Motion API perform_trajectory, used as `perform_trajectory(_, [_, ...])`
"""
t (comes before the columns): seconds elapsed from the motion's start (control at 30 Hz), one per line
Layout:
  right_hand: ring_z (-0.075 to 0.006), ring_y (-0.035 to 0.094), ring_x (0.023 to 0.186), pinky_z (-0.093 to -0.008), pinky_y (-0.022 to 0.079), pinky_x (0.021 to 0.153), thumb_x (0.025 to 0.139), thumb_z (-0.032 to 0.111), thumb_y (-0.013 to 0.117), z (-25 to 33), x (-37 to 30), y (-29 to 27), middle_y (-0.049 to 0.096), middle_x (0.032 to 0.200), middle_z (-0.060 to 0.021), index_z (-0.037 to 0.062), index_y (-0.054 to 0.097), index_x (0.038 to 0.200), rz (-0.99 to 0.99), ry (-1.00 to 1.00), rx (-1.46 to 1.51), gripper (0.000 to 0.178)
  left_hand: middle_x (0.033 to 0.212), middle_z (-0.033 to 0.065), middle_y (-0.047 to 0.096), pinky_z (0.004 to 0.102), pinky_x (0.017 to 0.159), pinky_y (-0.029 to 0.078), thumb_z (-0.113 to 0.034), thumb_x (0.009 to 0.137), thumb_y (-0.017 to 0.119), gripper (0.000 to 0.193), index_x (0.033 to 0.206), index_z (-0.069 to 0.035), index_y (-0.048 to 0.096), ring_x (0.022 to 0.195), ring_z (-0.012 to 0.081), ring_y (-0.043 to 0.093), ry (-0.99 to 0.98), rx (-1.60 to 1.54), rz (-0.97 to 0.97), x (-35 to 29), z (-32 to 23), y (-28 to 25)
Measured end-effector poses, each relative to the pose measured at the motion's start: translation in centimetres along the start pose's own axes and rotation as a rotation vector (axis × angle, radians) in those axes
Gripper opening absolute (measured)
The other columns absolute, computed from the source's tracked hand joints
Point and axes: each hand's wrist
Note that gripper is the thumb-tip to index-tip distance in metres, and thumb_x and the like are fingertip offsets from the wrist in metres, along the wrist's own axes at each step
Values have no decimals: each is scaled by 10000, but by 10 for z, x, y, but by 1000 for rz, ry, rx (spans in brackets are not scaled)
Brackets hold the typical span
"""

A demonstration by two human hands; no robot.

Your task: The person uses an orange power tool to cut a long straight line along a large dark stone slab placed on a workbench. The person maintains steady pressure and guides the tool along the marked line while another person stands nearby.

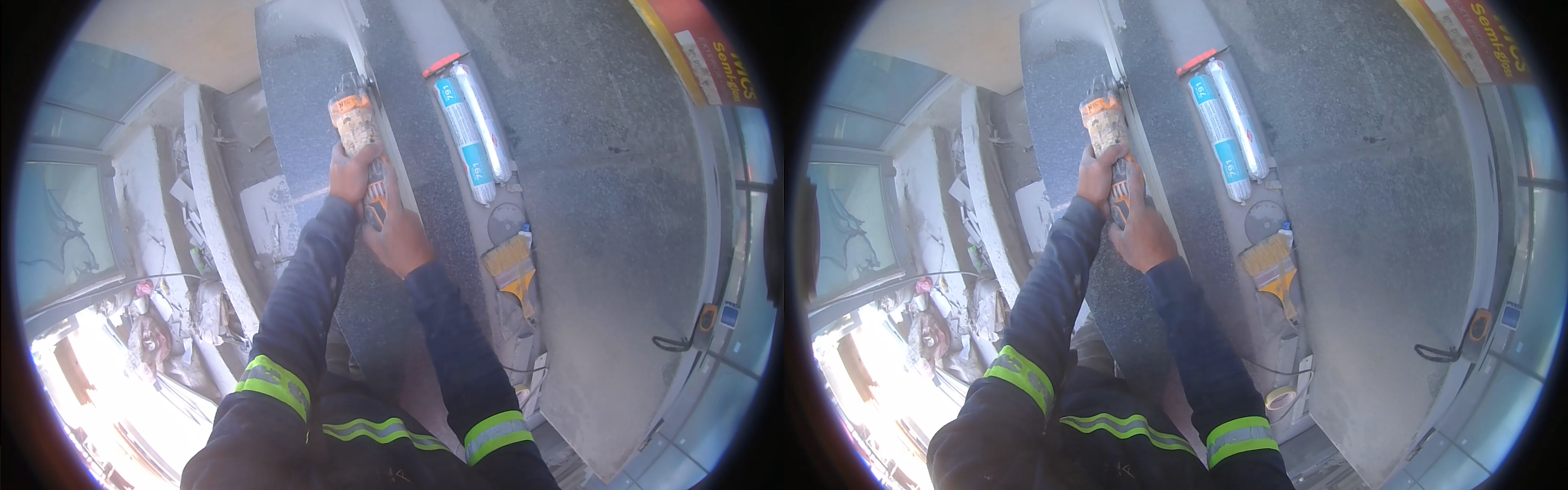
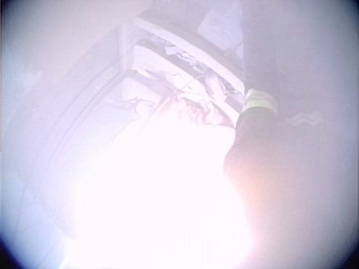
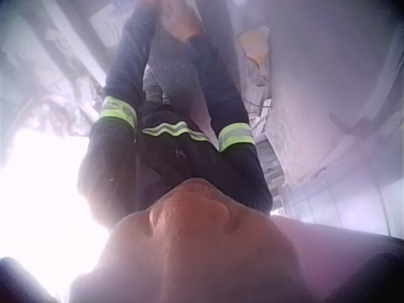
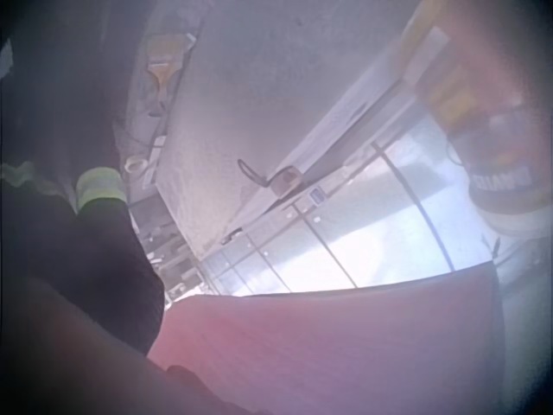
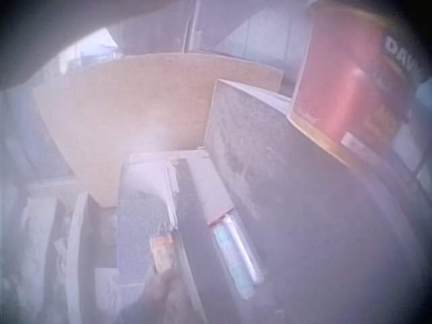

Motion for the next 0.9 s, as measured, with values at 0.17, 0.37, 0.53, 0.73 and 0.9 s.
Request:
perform_trajectory(0.17, [-504,698,1159,-528,570,1003,904,121,731,15,3,-11,670,1313,-338,151,43,1724,21,16,31,1071,1040,137,691,404,715,640,-180,966,709,439,1314,24,535,817,231,732,-78,-55,108,13,-11,-2])
perform_trajectory(0.37, [-502,687,1186,-531,563,1014,913,145,735,21,-16,-14,655,1342,-341,129,39,1722,24,25,-18,1067,1013,127,695,395,687,642,-188,1022,643,367,1309,13,534,787,220,731,-192,-200,153,2,-13,-4])
perform_trajectory(0.53, [-519,680,1185,-540,561,1010,896,123,736,11,-28,-7,640,1359,-351,139,39,1723,-23,-28,-1,1082,1033,132,687,397,708,640,-175,1019,637,391,1334,25,519,812,227,731,-129,-123,76,-12,-6,0])
perform_trajectory(0.73, [-525,668,1208,-536,556,1026,877,87,715,4,-39,-4,605,1410,-357,157,31,1726,-15,-16,34,1093,1188,176,669,392,801,622,-205,953,751,573,1390,51,482,965,235,727,-122,-152,117,-24,1,-5])
perform_trajectory(0.9, [-529,668,1207,-534,557,1025,872,94,719,4,-44,-5,606,1412,-357,155,21,1727,4,9,38,1106,1102,148,669,389,749,639,-174,1012,650,450,1373,32,479,875,227,724,-91,-133,79,-31,7,-2])
Point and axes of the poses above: each hand's wrist, its own x-axis towards the middle knuckle, its own y-axis out of the palm, z = x × y
